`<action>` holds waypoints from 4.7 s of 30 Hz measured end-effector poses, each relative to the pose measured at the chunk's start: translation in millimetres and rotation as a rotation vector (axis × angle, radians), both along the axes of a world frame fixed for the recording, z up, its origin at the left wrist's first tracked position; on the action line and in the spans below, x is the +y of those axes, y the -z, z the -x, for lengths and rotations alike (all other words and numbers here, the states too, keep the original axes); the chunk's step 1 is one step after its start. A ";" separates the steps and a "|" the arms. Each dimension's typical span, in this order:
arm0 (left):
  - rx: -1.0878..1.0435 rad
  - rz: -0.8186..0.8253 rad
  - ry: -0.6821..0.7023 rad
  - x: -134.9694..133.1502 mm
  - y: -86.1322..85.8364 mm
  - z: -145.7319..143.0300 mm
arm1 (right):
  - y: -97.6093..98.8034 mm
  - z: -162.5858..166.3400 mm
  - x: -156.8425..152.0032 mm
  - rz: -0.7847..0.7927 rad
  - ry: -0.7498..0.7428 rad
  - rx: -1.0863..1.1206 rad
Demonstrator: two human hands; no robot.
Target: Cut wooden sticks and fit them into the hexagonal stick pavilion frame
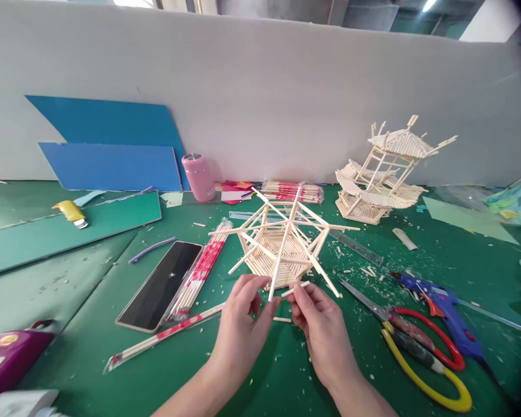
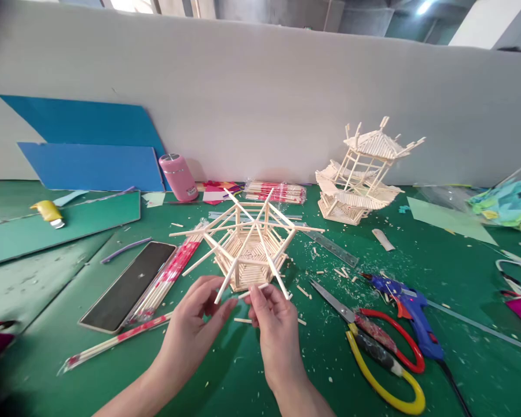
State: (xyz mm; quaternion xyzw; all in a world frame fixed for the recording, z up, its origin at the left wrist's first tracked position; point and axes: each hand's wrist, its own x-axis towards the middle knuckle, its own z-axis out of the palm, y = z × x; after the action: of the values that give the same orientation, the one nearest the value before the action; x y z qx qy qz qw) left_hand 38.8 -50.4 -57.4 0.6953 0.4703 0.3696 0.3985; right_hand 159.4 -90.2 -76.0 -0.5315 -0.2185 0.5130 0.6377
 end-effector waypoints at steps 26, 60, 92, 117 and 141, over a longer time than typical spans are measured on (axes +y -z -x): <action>-0.224 0.266 0.259 50.5 -51.6 -23.8 | -48.8 -5.3 48.0 -0.180 0.162 -0.037; -0.339 0.303 0.269 50.3 -53.2 -20.2 | -48.0 11.6 51.1 -0.204 0.232 0.057; -0.362 0.358 0.254 46.1 -52.4 -19.9 | -44.8 14.0 50.2 -0.194 0.256 0.048; -0.306 0.187 0.250 47.6 -48.6 -21.2 | -47.8 12.5 47.3 -0.199 0.200 0.090; -0.207 0.080 0.247 47.2 -44.2 -20.0 | -45.1 11.7 46.6 -0.205 0.180 0.049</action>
State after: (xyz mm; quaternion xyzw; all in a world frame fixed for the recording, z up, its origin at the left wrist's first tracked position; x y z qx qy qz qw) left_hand 58.9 -3.2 -13.3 0.6896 0.3519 0.3683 0.5148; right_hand 147.8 -43.6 -30.9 -0.4682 -0.2055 0.4417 0.7372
